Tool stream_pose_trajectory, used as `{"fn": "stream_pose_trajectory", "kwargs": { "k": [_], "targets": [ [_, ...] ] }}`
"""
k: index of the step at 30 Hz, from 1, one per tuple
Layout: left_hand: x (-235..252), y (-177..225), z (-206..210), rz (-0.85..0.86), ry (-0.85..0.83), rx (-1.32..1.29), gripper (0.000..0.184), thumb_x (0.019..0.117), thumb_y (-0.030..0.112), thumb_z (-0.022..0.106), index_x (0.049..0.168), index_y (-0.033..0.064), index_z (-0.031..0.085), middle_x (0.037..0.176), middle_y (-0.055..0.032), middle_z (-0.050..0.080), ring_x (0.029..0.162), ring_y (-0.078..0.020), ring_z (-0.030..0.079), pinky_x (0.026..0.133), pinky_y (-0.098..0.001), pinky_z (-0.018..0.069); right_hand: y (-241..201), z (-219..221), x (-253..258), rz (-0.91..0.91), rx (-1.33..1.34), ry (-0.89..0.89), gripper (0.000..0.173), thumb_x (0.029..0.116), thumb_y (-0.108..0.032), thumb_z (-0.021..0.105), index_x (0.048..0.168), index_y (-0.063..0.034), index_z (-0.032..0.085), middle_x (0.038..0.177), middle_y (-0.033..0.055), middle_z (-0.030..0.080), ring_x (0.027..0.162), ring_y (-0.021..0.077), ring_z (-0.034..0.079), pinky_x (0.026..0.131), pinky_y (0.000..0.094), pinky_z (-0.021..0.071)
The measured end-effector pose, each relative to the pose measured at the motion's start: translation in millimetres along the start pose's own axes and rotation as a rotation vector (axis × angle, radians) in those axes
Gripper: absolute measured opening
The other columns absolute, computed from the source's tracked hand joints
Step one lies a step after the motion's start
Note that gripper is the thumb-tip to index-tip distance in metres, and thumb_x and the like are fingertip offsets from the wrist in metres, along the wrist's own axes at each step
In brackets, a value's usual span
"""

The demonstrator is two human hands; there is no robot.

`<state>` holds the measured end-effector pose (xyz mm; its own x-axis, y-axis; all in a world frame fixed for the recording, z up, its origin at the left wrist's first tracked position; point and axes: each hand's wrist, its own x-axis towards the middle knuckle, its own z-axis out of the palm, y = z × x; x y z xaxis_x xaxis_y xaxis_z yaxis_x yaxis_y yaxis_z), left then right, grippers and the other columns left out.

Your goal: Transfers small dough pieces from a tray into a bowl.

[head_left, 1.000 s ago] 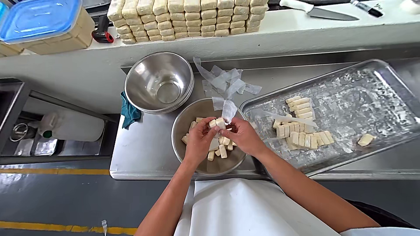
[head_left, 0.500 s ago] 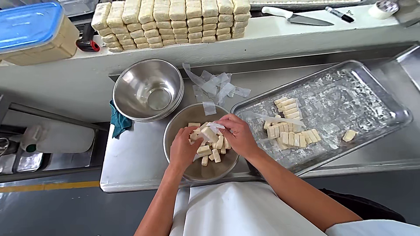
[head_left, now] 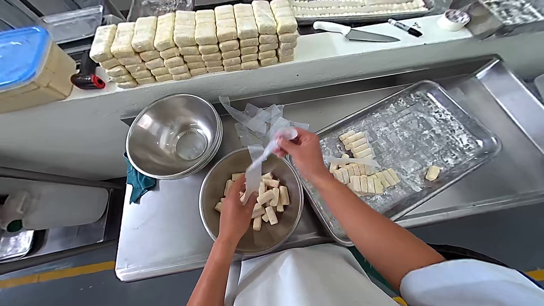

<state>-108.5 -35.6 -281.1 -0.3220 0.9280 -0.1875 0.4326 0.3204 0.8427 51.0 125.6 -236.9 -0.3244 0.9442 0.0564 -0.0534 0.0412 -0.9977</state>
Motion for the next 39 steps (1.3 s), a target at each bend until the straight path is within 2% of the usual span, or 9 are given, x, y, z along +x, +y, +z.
{"fn": "stream_pose_trajectory", "kwargs": {
  "k": [4,8,13,19,22,25,30,34,39],
  "targets": [
    [-4.5,-9.2,-4.2,0.001,0.037,-0.090,0.054,0.0979,0.022,0.066,0.146,0.0042,0.050,0.137,-0.0136,0.062,0.125,-0.0226,0.061,0.103,-0.0444,0.0522,43.6,-9.6,91.4,-0.066,-0.015,0.175,0.030,0.0994,-0.002,0.057,0.127,0.0103,0.058,0.111,0.0202,0.068,0.097,0.0212,0.071,0.088,0.0375,0.0614],
    [-11.8,-4.3,-0.6,0.001,0.039,-0.100,0.053,0.0975,0.023,0.065,0.144,0.0033,0.052,0.137,-0.0124,0.062,0.126,-0.0207,0.061,0.103,-0.0416,0.0530,72.7,-16.4,127.4,0.159,-0.887,-0.162,0.091,0.0962,-0.020,0.068,0.160,0.0066,0.009,0.154,0.0343,0.038,0.120,0.0498,0.061,0.099,0.0635,0.0506],
    [-17.1,-15.4,-0.6,-0.030,0.096,-0.152,0.050,0.0969,0.022,0.063,0.140,-0.0018,0.054,0.132,-0.0154,0.065,0.122,-0.0223,0.063,0.101,-0.0397,0.0545,63.8,4.6,98.3,0.114,-1.019,-0.491,0.068,0.1009,-0.049,0.059,0.150,-0.0034,0.049,0.137,0.0267,0.060,0.120,0.0468,0.061,0.097,0.0698,0.0476],
    [-20.8,-15.8,-1.1,0.002,0.120,-0.135,0.048,0.0954,0.020,0.061,0.135,-0.0054,0.057,0.128,-0.0175,0.066,0.120,-0.0223,0.065,0.099,-0.0372,0.0555,63.2,18.1,101.3,-0.004,-0.891,-0.653,0.016,0.0999,-0.012,0.060,0.101,-0.0026,0.073,0.098,0.0170,0.071,0.097,0.0350,0.068,0.084,0.0585,0.0529],
    [-21.5,-13.9,-1.7,0.028,0.136,-0.126,0.050,0.0954,0.020,0.060,0.137,-0.0077,0.054,0.130,-0.0193,0.065,0.119,-0.0227,0.065,0.097,-0.0367,0.0561,70.9,11.4,126.8,0.087,-0.626,-0.400,0.025,0.0951,-0.007,0.065,0.116,0.0057,0.068,0.105,0.0220,0.071,0.099,0.0351,0.069,0.090,0.0556,0.0545],
    [-26.0,-10.0,1.7,0.045,0.134,-0.114,0.051,0.0942,0.018,0.059,0.136,-0.0107,0.053,0.131,-0.0225,0.063,0.118,-0.0216,0.065,0.095,-0.0337,0.0567,90.3,-14.5,149.0,0.316,-0.477,-0.230,0.071,0.0931,-0.008,0.069,0.154,0.0051,0.036,0.144,0.0304,0.053,0.130,0.0426,0.056,0.109,0.0573,0.0452],
    [-35.6,-14.2,-6.6,0.033,0.140,-0.130,0.052,0.0944,0.014,0.059,0.137,-0.0133,0.050,0.132,-0.0255,0.061,0.119,-0.0201,0.064,0.097,-0.0308,0.0551,95.8,-120.8,143.5,0.158,-0.803,-0.002,0.047,0.0990,-0.022,0.064,0.139,0.0024,0.057,0.142,0.0265,0.056,0.131,0.0417,0.055,0.108,0.0603,0.0451],
    [-41.0,-23.3,-10.3,0.008,0.151,-0.142,0.050,0.0940,0.013,0.058,0.137,-0.0127,0.051,0.130,-0.0245,0.062,0.119,-0.0205,0.065,0.097,-0.0320,0.0552,105.4,-227.8,101.0,0.358,-1.116,0.075,0.082,0.0803,-0.045,0.084,0.146,-0.0054,0.055,0.144,0.0352,0.049,0.134,0.0573,0.044,0.102,0.0804,0.0333],
    [-34.0,-18.8,2.7,0.041,0.110,-0.141,0.048,0.0937,0.016,0.060,0.134,-0.0088,0.055,0.129,-0.0193,0.065,0.118,-0.0207,0.065,0.095,-0.0331,0.0570,144.5,-252.6,64.3,0.463,-1.238,-0.048,0.071,0.0786,-0.023,0.086,0.143,-0.0127,0.058,0.136,0.0332,0.052,0.119,0.0538,0.056,0.087,0.0705,0.0505]
  ]
}}
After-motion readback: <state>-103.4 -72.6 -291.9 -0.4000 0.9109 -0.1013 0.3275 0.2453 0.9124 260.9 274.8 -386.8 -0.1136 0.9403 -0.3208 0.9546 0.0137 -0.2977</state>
